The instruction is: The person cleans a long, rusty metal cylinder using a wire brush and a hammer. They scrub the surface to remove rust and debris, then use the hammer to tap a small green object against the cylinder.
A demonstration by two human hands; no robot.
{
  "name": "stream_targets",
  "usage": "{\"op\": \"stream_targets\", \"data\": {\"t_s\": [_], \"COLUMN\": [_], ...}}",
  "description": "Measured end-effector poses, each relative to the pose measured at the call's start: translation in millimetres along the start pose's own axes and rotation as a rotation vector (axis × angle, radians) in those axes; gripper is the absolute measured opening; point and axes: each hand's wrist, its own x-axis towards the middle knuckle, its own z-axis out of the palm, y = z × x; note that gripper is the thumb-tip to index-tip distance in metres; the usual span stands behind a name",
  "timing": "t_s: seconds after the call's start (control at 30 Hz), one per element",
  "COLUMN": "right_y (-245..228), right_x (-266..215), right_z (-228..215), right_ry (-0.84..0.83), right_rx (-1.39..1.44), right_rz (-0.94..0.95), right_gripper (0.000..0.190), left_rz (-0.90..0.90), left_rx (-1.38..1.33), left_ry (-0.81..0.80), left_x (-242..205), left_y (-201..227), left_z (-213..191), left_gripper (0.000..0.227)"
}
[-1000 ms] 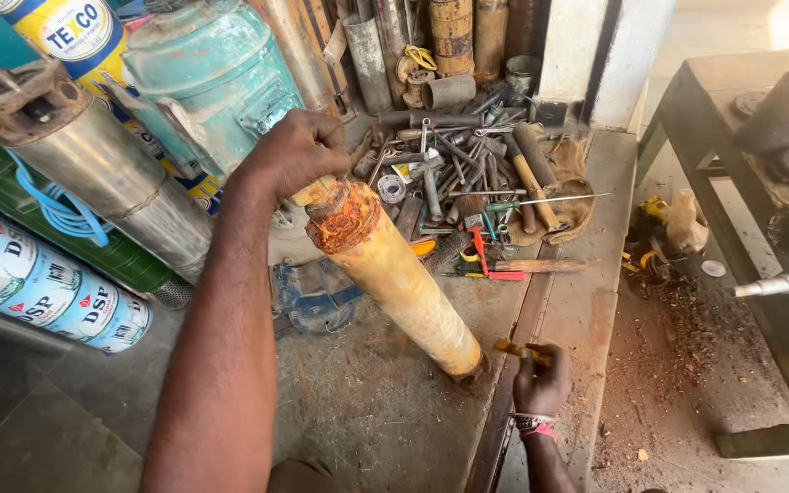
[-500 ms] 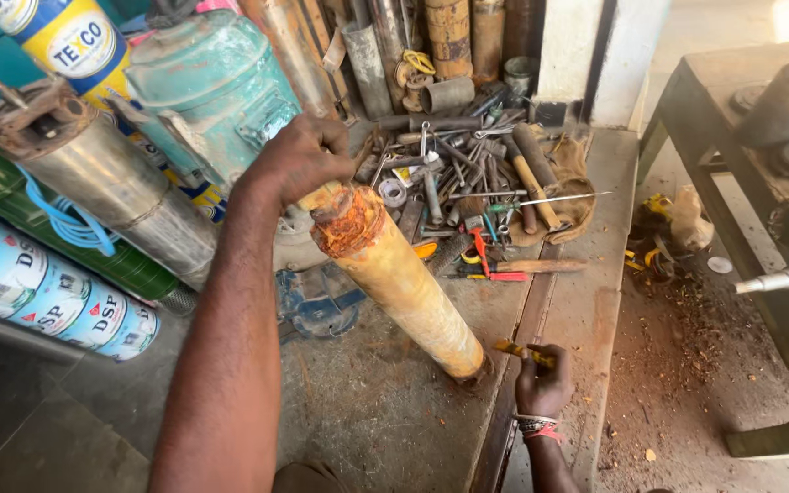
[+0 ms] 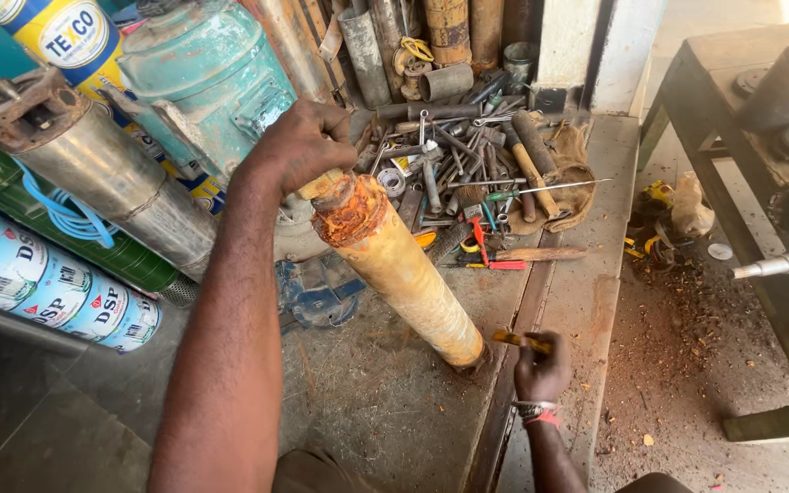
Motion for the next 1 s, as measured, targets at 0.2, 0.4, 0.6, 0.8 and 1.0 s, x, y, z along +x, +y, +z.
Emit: {"op": "stream_targets", "data": {"t_s": [0.2, 0.4, 0.6, 0.8, 1.0], "right_y": [-15, -33, -14, -12, -24], "right_x": [-1, 7, -8, 1, 9], "right_z": [-21, -35, -39, -17, -51], "right_ry": [-0.212, -0.414, -0.369, 0.015, -0.294], "right_rx": [-0.206, -0.028, -0.065, -0.034, -0.176], "right_rz": [0.085, 0.149, 0.189, 0.328, 0.348], "right_gripper": [0.029, 0.018, 0.038, 0.019, 0.040], "left_rz": [0.010, 0.041, -0.043, 0.107, 0.203], "left_rx": [-0.005, -0.067, -0.019, -0.022, -0.013], "left_ry": [-0.034, 0.027, -0.087, -0.007, 0.018], "left_x": [-1, -3, -6, -12, -14], "left_y": [14, 15, 19, 30, 21], "left_z": [3, 11, 5, -1, -1], "left_gripper": [0.016, 0.023, 0.014, 0.019, 0.020]}}
